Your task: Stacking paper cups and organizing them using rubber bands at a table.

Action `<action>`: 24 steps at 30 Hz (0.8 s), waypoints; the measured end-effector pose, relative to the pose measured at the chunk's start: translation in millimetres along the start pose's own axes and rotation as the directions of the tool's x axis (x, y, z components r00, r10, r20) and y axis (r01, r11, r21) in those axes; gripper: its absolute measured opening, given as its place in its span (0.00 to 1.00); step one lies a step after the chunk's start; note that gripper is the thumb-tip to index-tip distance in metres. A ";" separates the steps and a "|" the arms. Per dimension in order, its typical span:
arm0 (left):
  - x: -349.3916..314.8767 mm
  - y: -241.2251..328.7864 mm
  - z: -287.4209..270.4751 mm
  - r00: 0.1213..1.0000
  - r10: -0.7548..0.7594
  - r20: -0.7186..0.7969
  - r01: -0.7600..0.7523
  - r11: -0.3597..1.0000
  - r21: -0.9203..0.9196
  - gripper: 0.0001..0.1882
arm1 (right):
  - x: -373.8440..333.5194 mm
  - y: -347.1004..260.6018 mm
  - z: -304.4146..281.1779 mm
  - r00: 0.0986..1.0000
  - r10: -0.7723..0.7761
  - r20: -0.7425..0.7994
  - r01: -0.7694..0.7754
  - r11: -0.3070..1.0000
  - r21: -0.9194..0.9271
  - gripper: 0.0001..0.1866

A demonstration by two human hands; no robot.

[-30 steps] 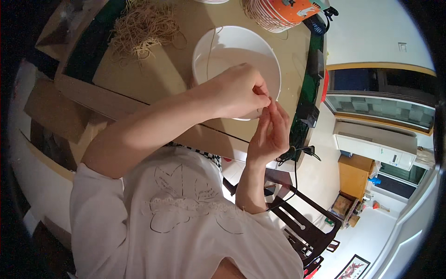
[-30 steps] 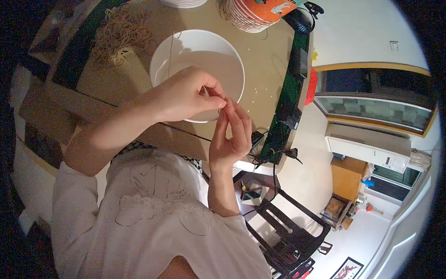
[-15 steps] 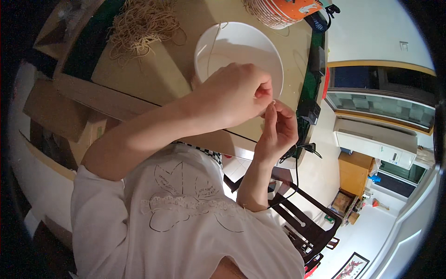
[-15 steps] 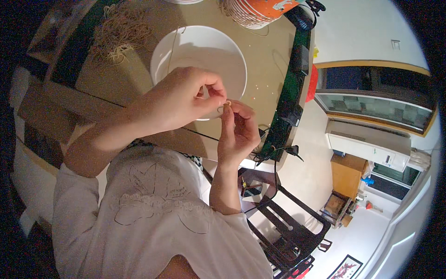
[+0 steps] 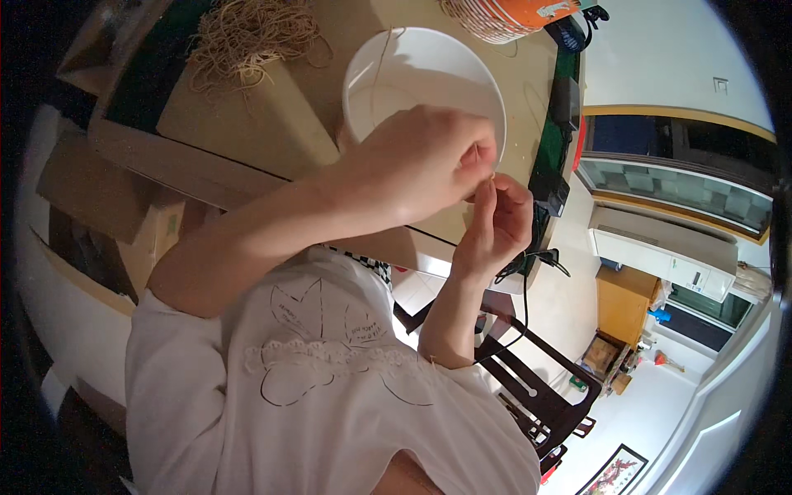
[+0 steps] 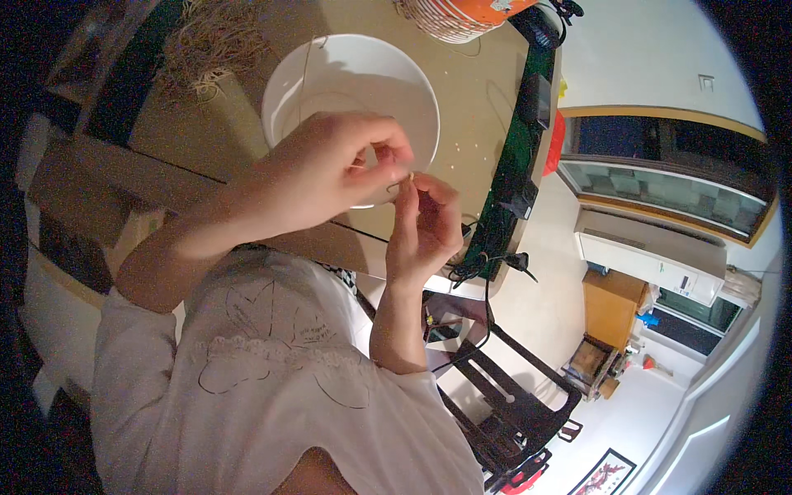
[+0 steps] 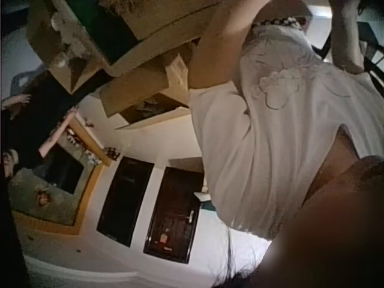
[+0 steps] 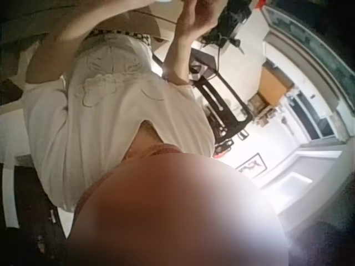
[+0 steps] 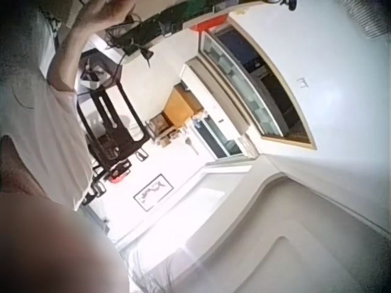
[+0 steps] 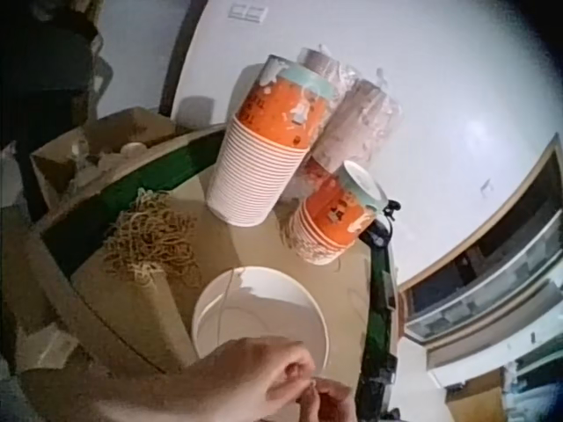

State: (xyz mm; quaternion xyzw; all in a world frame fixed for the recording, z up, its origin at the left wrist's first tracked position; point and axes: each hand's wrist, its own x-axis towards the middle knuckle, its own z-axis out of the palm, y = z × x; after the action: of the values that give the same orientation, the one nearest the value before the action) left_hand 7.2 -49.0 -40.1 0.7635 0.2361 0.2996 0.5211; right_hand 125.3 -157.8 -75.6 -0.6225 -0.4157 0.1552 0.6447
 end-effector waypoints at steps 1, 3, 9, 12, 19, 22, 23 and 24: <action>-0.2 2.3 -0.7 0.997 -0.003 0.075 0.002 1.000 0.021 0.06 | -0.8 1.2 -0.5 1.000 -0.009 0.003 0.009 1.000 -0.010 0.05; -4.0 -6.8 8.4 0.996 0.093 -0.001 -0.093 0.992 0.084 0.06 | -0.6 -1.0 2.8 1.000 -0.021 0.009 0.021 1.000 0.018 0.05; -10.3 -0.4 8.6 0.995 0.093 -0.028 -0.090 0.992 0.083 0.06 | -0.4 -2.2 7.6 0.998 -0.065 -0.013 0.065 0.998 -0.010 0.04; -9.6 -1.7 8.2 0.998 0.028 -0.058 -0.025 0.999 0.046 0.06 | -0.4 -1.0 8.2 0.999 -0.043 -0.018 0.043 0.999 0.024 0.03; -5.8 -4.1 7.6 0.987 0.149 -0.054 -0.138 0.976 0.166 0.05 | 0.7 0.7 4.4 1.000 -0.012 -0.006 0.013 1.000 0.028 0.05; -5.4 -0.9 6.1 0.993 0.093 -0.067 -0.083 0.987 0.137 0.04 | 2.2 0.5 3.8 1.000 -0.028 0.014 0.029 0.999 -0.044 0.11; -5.2 -1.4 6.3 0.993 0.092 -0.067 -0.082 0.987 0.137 0.04 | 2.8 -1.5 3.9 0.999 -0.026 0.026 0.027 0.998 -0.049 0.15; -4.8 -2.5 6.5 0.993 0.084 -0.087 -0.072 0.989 0.128 0.04 | 3.2 -3.2 3.8 0.999 -0.025 0.026 0.027 0.998 -0.049 0.15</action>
State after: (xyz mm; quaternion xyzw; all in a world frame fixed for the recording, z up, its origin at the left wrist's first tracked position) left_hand 8.2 -55.7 -45.2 0.7885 0.2480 0.3394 0.4490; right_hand 123.5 -153.4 -71.9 -0.6307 -0.4355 0.1445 0.6259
